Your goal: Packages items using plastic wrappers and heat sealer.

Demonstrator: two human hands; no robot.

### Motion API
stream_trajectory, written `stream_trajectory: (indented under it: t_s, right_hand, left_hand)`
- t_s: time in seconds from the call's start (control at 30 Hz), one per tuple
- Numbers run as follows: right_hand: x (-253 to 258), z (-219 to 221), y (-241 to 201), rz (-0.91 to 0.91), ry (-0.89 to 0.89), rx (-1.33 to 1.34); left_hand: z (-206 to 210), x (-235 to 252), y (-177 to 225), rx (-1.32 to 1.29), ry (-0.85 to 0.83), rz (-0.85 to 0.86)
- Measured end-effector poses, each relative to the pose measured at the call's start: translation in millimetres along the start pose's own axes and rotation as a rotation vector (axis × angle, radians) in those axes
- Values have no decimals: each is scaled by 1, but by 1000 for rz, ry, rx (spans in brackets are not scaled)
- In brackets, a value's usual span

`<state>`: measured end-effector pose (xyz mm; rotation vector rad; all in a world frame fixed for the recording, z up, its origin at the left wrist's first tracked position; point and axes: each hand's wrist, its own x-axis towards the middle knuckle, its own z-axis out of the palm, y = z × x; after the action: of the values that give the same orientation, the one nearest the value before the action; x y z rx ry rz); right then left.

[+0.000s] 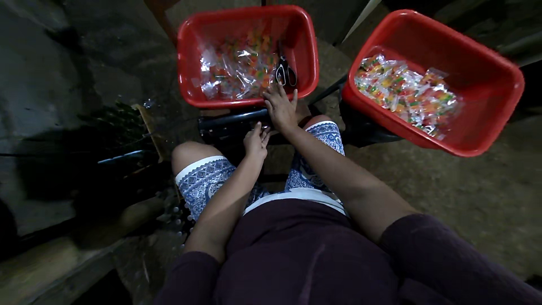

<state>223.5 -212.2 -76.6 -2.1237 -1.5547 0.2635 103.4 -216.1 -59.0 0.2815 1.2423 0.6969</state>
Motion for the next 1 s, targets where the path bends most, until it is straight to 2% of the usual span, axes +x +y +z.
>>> stream_trajectory:
  t_s: [0.47,0.63,0.7,0.83,1.0]
  right_hand:
    - [-3,4,3,-28,52,2]
    - [-2,2,3,-12,21,10]
    - [1,-4,-2,9,-22,21]
    - [27,-44,-26,-30,-273,46]
    - [60,-75,-56,-77,-408,28]
  left_hand:
    - [0,-4,-1,52,-19,15]
    - [1,-1,-1,60,-19,19]
    - [0,0,-2,76,-23,27]
    - [-2,2,-2,114,-16,43]
    - [-3,1,-3,122,-74,131]
